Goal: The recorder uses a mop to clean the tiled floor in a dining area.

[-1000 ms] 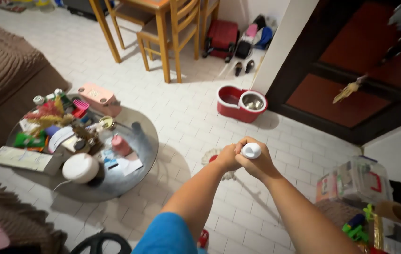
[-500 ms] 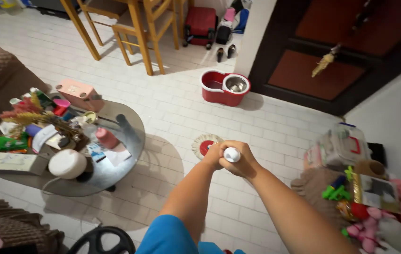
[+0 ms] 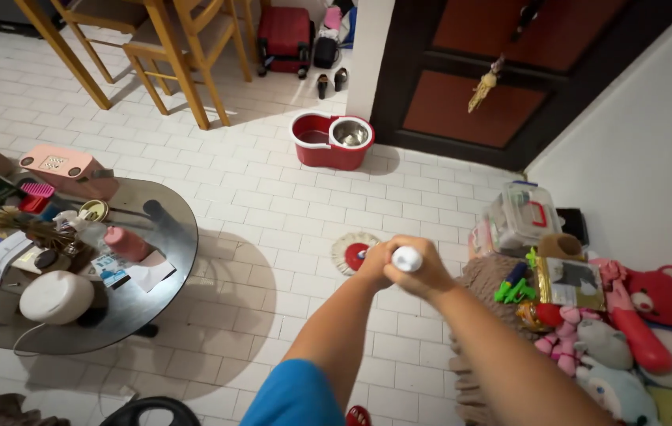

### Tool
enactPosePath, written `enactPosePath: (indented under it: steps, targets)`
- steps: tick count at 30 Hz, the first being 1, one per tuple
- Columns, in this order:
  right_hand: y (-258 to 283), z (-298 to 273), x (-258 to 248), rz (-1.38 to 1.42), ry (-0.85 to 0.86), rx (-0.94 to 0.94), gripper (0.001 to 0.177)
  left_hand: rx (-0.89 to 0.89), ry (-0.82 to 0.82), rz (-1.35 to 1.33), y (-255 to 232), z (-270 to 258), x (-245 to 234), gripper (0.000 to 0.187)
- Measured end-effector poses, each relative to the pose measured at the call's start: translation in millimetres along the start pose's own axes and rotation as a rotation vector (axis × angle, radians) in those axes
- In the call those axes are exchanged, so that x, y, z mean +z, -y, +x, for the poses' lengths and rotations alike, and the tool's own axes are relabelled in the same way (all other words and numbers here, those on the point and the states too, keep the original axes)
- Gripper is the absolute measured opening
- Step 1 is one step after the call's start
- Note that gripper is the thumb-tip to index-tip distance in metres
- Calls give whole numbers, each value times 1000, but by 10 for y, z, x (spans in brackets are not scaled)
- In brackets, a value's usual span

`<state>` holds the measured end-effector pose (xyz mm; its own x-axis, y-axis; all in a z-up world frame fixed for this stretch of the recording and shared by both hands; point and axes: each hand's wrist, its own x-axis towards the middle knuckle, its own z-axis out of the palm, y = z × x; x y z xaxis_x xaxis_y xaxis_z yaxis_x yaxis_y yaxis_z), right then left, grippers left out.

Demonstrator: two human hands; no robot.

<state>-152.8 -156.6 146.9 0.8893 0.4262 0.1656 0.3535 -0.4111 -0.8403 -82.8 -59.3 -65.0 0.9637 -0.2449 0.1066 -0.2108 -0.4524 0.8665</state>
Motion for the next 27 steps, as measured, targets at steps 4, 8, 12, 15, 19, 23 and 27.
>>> enactPosePath:
  steps: [4, 8, 12, 15, 19, 23, 27]
  targets:
    - [9, -30, 13, -3, -67, 54, 7, 72, 94, 98, 29, 37, -43, 22]
    - [96, 98, 61, -27, -48, 32, 9, 201, 234, 316, 418, 269, -98, 23]
    - [207, 237, 271, 24, 50, 69, 10, 151, 264, 420, 995, 332, -150, 36]
    - [293, 297, 372, 50, 90, 123, 11, -45, 303, 272, 733, 197, -438, 34]
    - [368, 351, 645, 86, 120, 92, 13, 60, 256, 290, 706, -32, -819, 33]
    - [672, 466, 825, 92, 163, 169, 15, 3, 248, 266, 393, -287, -1358, 34]
    - [799, 610, 1005, 142, 201, 144, 13, 25, 232, 306, 558, -326, -1615, 31]
